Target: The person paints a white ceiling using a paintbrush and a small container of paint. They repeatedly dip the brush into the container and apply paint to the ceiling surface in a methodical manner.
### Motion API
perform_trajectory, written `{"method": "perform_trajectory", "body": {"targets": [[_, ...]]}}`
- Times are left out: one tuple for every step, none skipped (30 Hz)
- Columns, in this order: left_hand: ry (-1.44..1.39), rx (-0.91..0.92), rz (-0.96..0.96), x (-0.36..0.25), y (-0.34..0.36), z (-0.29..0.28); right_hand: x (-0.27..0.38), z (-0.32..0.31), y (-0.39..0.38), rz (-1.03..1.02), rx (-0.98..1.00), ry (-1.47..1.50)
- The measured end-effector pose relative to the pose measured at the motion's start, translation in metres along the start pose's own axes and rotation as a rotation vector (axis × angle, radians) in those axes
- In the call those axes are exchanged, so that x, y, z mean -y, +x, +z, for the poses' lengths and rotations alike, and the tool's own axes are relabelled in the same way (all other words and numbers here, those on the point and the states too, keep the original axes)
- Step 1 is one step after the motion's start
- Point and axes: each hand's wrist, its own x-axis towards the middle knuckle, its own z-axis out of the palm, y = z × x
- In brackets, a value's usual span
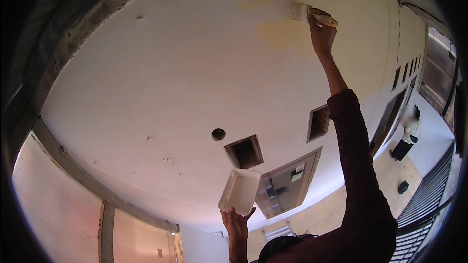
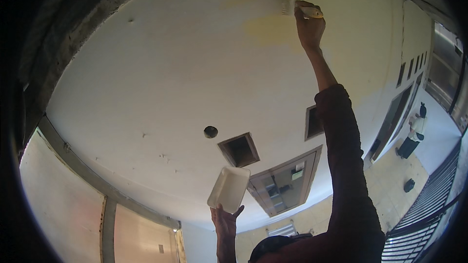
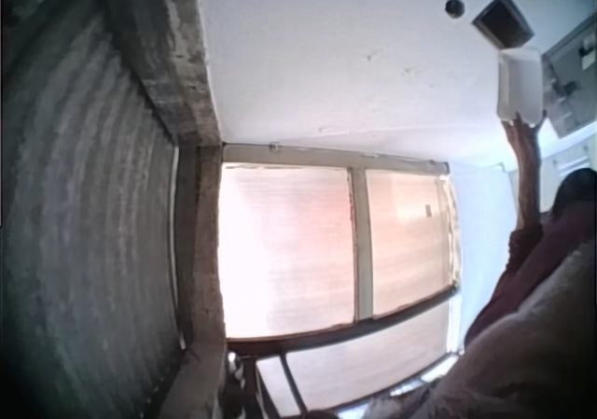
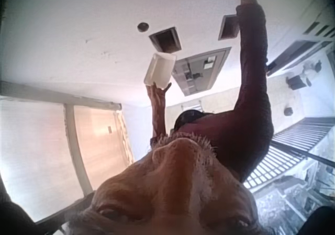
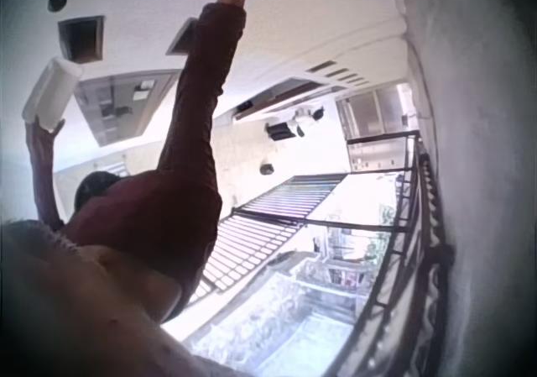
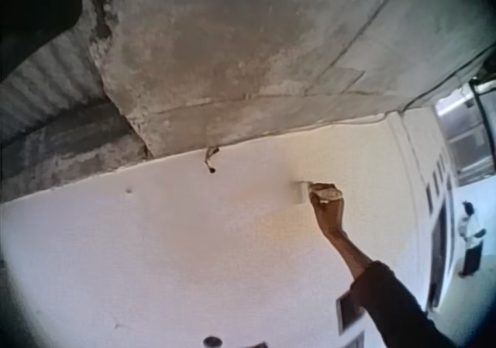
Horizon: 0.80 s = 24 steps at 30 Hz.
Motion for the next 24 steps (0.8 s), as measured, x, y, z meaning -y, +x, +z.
{"method": "perform_trajectory", "body": {"targets": [[-0.004,0.001,-0.002,0.001,0.0,0.0,0.0,-0.003,0.005,-0.024,-0.02,-0.032],[-0.009,0.002,-0.005,0.002,0.0,0.0,0.0,0.002,0.007,-0.059,-0.04,-0.039],[-0.014,0.003,-0.007,0.003,0.0,-0.001,0.002,0.011,0.009,-0.094,-0.061,-0.045],[-0.014,0.006,-0.01,0.004,0.001,-0.001,0.009,0.019,0.009,-0.129,-0.08,-0.055],[-0.011,-0.009,-0.003,0.003,-0.002,-0.003,0.03,0.033,0.001,-0.195,-0.046,-0.155],[-0.012,-0.005,-0.007,0.004,-0.002,-0.003,0.046,0.044,-0.002,-0.218,-0.022,-0.208],[-0.043,-0.011,-0.008,0.004,-0.002,-0.003,0.059,0.055,-0.007,-0.223,0.038,-0.242],[-0.074,-0.021,-0.007,0.004,-0.002,-0.003,0.068,0.071,-0.015,-0.28,0.041,-0.232],[-0.107,-0.025,-0.007,0.005,-0.001,-0.002,0.079,0.082,-0.023,-0.314,0.067,-0.223],[-0.103,-0.026,0.003,0.005,-0.001,-0.002,0.093,0.094,-0.033,-0.341,0.082,-0.171],[-0.1,-0.032,0.015,0.004,-0.003,-0.002,0.109,0.104,-0.045,-0.379,0.111,-0.12],[-0.097,-0.037,0.027,0.003,-0.005,-0.003,0.125,0.111,-0.054,-0.41,0.143,-0.04],[-0.095,-0.024,0.01,0.005,-0.001,0.0,0.13,0.11,-0.056,-0.413,0.196,-0.02],[-0.093,-0.027,0.006,0.005,-0.001,0.0,0.137,0.112,-0.058,-0.354,0.229,0.064],[-0.091,-0.029,0.002,0.006,0.0,0.0,0.14,0.11,-0.056,-0.296,0.26,0.147],[-0.088,-0.035,0.006,0.005,-0.001,-0.001,0.139,0.112,-0.053,-0.173,0.246,0.278],[-0.086,-0.041,0.01,0.004,-0.002,-0.002,0.138,0.112,-0.047,-0.051,0.232,0.407],[-0.084,-0.047,0.014,0.004,-0.004,-0.003,0.134,0.107,-0.041,0.073,0.23,0.481],[-0.087,-0.042,0.009,0.003,-0.004,-0.002,0.119,0.103,-0.03,0.024,0.137,0.504],[-0.09,-0.062,0.024,0.0,-0.01,-0.004,0.114,0.095,-0.025,0.25,0.258,0.468],[-0.095,-0.039,0.007,0.003,-0.004,-0.003,0.088,0.087,-0.013,0.254,0.172,0.501],[-0.096,-0.028,-0.002,0.004,-0.001,-0.002,0.062,0.075,-0.003,0.18,0.14,0.388],[-0.095,-0.035,0.001,0.006,-0.002,-0.006,0.048,0.067,0.0,0.206,0.115,0.392],[-0.095,-0.033,-0.001,0.007,-0.001,-0.007,0.032,0.058,0.009,0.175,0.077,0.307]]}}
